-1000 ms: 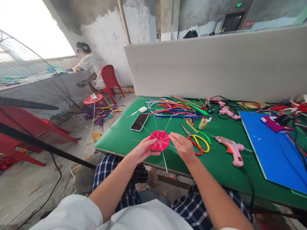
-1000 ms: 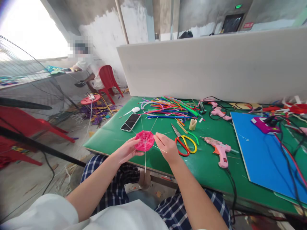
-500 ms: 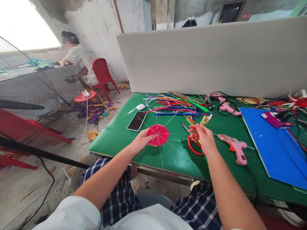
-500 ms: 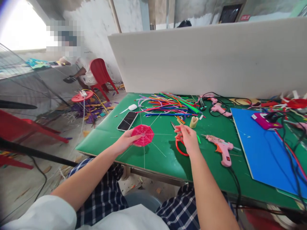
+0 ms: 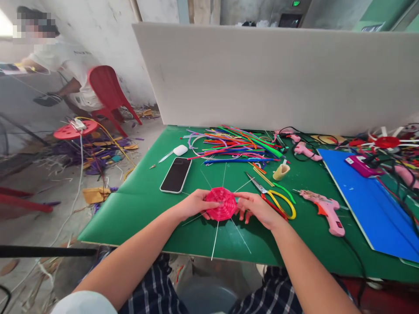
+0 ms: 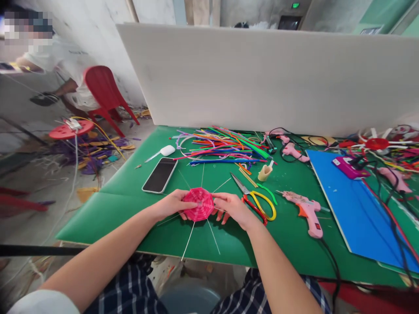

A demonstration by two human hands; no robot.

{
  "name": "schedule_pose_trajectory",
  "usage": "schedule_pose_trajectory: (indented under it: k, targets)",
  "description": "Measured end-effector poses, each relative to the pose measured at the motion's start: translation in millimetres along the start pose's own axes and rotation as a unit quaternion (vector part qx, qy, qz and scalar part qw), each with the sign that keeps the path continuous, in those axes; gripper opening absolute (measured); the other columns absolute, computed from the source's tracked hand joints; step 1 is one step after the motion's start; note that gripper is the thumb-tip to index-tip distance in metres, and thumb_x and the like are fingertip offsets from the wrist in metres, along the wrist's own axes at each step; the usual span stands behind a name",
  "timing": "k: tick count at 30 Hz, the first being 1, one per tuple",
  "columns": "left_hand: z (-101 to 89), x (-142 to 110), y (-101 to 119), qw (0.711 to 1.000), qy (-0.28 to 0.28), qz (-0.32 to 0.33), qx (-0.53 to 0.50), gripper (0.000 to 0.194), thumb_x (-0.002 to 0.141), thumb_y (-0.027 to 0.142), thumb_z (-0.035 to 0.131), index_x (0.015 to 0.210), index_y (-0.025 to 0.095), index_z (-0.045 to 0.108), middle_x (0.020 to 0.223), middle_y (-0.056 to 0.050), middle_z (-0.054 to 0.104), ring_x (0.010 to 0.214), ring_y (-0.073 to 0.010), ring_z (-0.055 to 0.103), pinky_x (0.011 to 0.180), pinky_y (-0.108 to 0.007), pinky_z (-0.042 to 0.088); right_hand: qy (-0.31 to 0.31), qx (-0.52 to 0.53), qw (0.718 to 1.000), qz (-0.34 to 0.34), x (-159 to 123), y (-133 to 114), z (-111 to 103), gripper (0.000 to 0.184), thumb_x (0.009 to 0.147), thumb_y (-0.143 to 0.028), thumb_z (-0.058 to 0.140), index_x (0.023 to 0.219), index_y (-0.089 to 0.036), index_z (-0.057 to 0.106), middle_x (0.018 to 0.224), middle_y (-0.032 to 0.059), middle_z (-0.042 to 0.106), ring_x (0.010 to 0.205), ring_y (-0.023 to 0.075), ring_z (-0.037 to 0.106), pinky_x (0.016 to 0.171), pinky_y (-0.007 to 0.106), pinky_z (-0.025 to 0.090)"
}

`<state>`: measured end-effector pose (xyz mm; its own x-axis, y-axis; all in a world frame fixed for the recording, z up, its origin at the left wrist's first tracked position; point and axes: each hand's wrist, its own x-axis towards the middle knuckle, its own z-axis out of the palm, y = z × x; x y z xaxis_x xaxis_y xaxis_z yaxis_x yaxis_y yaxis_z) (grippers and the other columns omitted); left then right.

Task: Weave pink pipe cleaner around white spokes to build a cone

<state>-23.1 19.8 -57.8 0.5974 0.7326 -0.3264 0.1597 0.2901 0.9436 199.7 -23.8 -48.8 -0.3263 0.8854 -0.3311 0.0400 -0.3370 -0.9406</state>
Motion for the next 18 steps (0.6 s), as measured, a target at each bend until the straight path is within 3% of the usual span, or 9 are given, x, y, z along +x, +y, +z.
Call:
schedule_pose_trajectory:
  k: [5, 9, 11, 13, 15, 18]
  targets:
    - [6.8, -3.7, 5.3, 0.998, -0.051, 0.03, 0.022, 0.03, 0.071, 0.034, 0.067, 0.095, 0.016, 0.067, 0.074, -0.005, 0.071, 0.061, -0.0156, 0.065, 0.054, -0.025, 0.054, -0.024, -0.067, 0.997, -0.023, 4.1, 0.8, 10.9, 0.045, 0.077, -0.035, 0.059, 0.117, -0.017, 0.056, 0.063, 0.0001, 0.065, 0.047, 0.0105, 0.056, 0.041, 0.02, 0.044]
    - [7.5, -10.8, 13.2, 0.992, -0.078, 0.03, 0.09, 0.03, 0.078, 0.037, 0.057, 0.096, 0.015, 0.065, 0.081, -0.007, 0.071, 0.069, -0.0185, 0.066, 0.06, -0.028, 0.054, 0.026, -0.157, 0.981, -0.11, -3.7, -6.4, 15.7, 0.038, 0.081, -0.034, 0.053, 0.116, -0.02, 0.059, 0.088, 0.0037, 0.07, 0.071, 0.0171, 0.064, 0.057, 0.028, 0.052]
    - [6.7, -17.2, 20.1, 0.978, -0.065, 0.066, 0.184, 0.027, 0.082, 0.036, 0.05, 0.091, 0.016, 0.067, 0.08, -0.006, 0.071, 0.07, -0.0189, 0.066, 0.062, -0.028, 0.053, 0.059, -0.254, 0.948, -0.182, -10.3, -14.1, 17.7, 0.036, 0.082, -0.031, 0.053, 0.116, -0.021, 0.06, 0.106, 0.0044, 0.067, 0.088, 0.0201, 0.064, 0.074, 0.033, 0.052]
    - [7.1, -26.0, 29.4, 0.949, -0.039, 0.142, 0.279, 0.027, 0.085, 0.029, 0.044, 0.098, 0.022, 0.067, 0.084, -0.003, 0.071, 0.074, -0.018, 0.066, 0.066, -0.026, 0.051, 0.075, -0.358, 0.898, -0.245, -17.9, -23.1, 19.5, 0.037, 0.083, -0.029, 0.051, 0.119, -0.024, 0.057, 0.115, 0.0033, 0.063, 0.098, 0.0209, 0.062, 0.084, 0.034, 0.049]
    - [9.9, -35.9, 39.0, 0.901, 0.024, 0.199, 0.384, 0.036, 0.084, 0.024, 0.043, 0.115, 0.028, 0.06, 0.094, -0.001, 0.07, 0.081, -0.0192, 0.066, 0.072, -0.028, 0.05, 0.089, -0.438, 0.843, -0.299, -25.8, -31.6, 21.9, 0.04, 0.084, -0.027, 0.049, 0.124, -0.024, 0.053, 0.114, 0.004, 0.064, 0.095, 0.0206, 0.063, 0.082, 0.034, 0.049]
    - [16.9, -48.7, 47.8, 0.83, 0.107, 0.268, 0.477, 0.042, 0.081, 0.023, 0.044, 0.122, 0.021, 0.056, 0.091, -0.006, 0.071, 0.078, -0.0214, 0.066, 0.07, -0.03, 0.05, 0.117, -0.486, 0.774, -0.389, -36.2, -40.2, 27.4, 0.041, 0.088, -0.026, 0.043, 0.128, -0.021, 0.049, 0.105, 0.0056, 0.067, 0.089, 0.0199, 0.064, 0.076, 0.032, 0.051]
